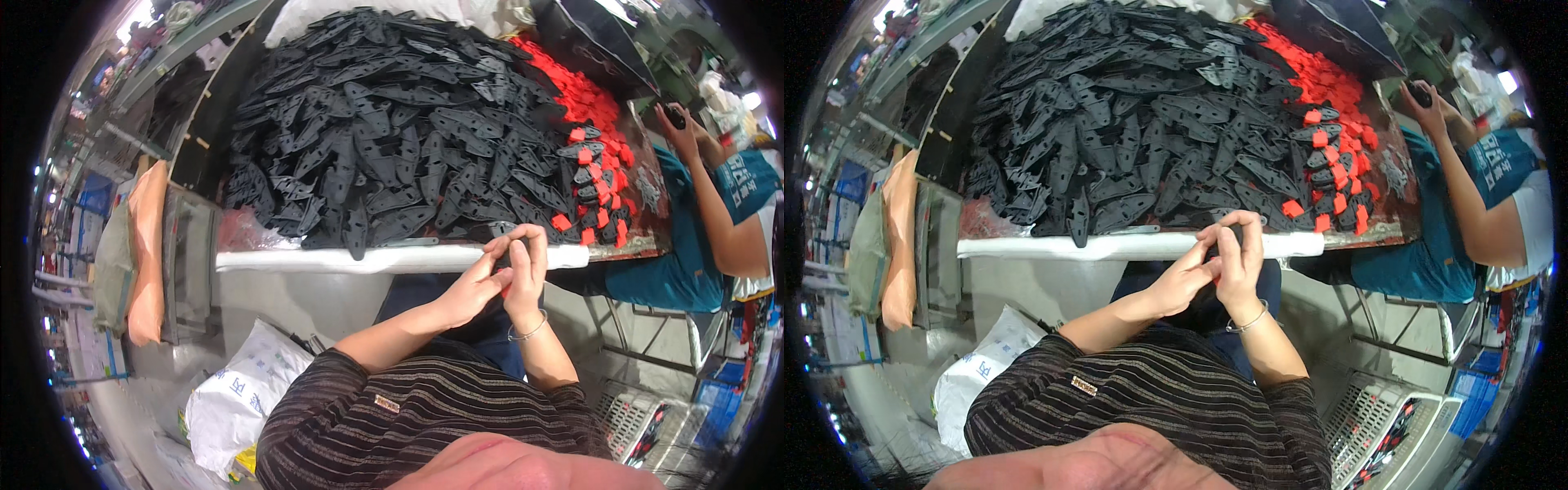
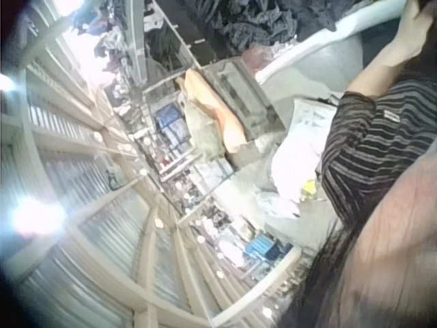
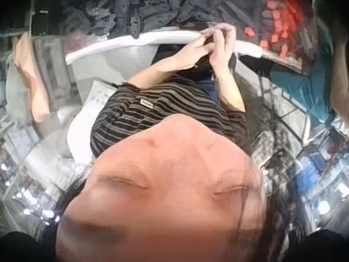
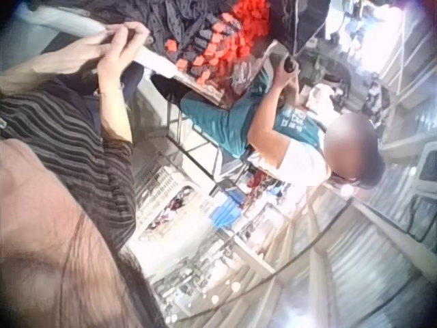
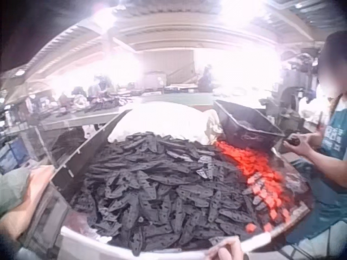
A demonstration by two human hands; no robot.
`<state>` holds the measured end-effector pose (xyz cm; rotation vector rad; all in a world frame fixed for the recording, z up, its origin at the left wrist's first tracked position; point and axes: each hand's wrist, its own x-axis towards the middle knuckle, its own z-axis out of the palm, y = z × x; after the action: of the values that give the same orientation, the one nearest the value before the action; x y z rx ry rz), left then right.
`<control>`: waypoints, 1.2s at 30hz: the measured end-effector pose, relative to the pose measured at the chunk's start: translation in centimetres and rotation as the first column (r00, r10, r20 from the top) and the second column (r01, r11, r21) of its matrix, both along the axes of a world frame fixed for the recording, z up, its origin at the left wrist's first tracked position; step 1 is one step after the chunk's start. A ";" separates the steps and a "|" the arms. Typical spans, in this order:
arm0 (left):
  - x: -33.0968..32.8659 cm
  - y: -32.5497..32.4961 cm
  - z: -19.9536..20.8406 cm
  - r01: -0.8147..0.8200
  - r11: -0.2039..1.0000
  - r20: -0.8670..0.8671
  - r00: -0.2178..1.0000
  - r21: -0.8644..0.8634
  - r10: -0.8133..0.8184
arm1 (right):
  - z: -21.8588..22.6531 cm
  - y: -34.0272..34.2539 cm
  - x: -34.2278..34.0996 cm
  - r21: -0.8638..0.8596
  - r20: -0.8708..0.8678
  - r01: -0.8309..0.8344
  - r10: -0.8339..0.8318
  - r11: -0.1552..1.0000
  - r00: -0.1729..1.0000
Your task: The person repeatedly picks up black plastic components and red plastic components from a table, snaps them together by hand, and places the assembled units back on the table. The process is repeated continuously.
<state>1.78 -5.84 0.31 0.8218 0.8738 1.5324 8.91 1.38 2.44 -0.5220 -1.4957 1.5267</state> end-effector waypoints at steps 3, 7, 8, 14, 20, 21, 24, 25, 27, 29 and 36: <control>-0.1 -0.3 0.1 0.032 0.997 -0.008 0.999 -0.067 -0.033 | -0.1 0.0 -0.1 -0.022 0.027 -0.004 0.005 1.000 1.000; -0.2 0.0 -0.7 0.012 1.000 0.044 0.999 -0.017 -0.012 | -0.8 1.1 -0.1 -0.064 0.015 -0.087 0.088 0.994 0.996; -0.1 0.1 -0.2 -0.019 1.000 0.053 0.998 -0.016 0.020 | -0.9 1.3 -0.1 -0.071 0.000 -0.103 0.104 0.992 0.995; -2.2 2.7 0.1 -0.260 0.964 0.250 0.930 -0.062 0.267 | -1.0 2.6 1.8 0.073 0.209 -0.032 0.016 0.997 0.978; -4.1 5.1 -0.6 -0.455 0.854 -0.332 0.788 0.254 0.519 | -2.5 6.3 0.0 0.075 0.164 -0.083 0.069 0.994 0.984; -5.3 5.0 -1.4 -0.512 0.797 -0.446 0.661 0.321 0.604 | -0.7 8.0 -0.2 0.046 0.273 0.003 -0.016 0.999 0.962; -6.7 4.1 -2.9 -0.589 0.672 -0.452 0.500 0.449 0.739 | 0.6 16.8 -0.6 0.079 0.279 0.172 -0.187 0.982 0.942; -6.6 4.1 -3.2 -0.585 0.685 -0.445 0.522 0.434 0.728 | 0.9 19.7 -0.7 0.089 0.325 0.183 -0.202 0.979 0.924; -6.5 4.6 -3.0 -0.549 0.692 -0.428 0.544 0.470 0.722 | 0.2 24.8 0.0 0.419 0.484 0.269 -0.464 0.867 0.742; -6.7 4.7 -2.9 -0.541 0.665 -0.412 0.524 0.515 0.746 | 0.2 24.3 -0.5 0.852 0.331 0.206 -0.799 0.481 0.501; -6.4 4.4 -3.1 -0.469 0.682 -0.446 0.523 0.561 0.727 | 1.2 8.8 1.5 0.659 0.737 -0.538 -0.305 0.526 0.603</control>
<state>-4.65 -1.42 -2.83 1.4994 1.5343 2.1316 10.39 10.18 3.62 -0.4822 -2.8177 0.3429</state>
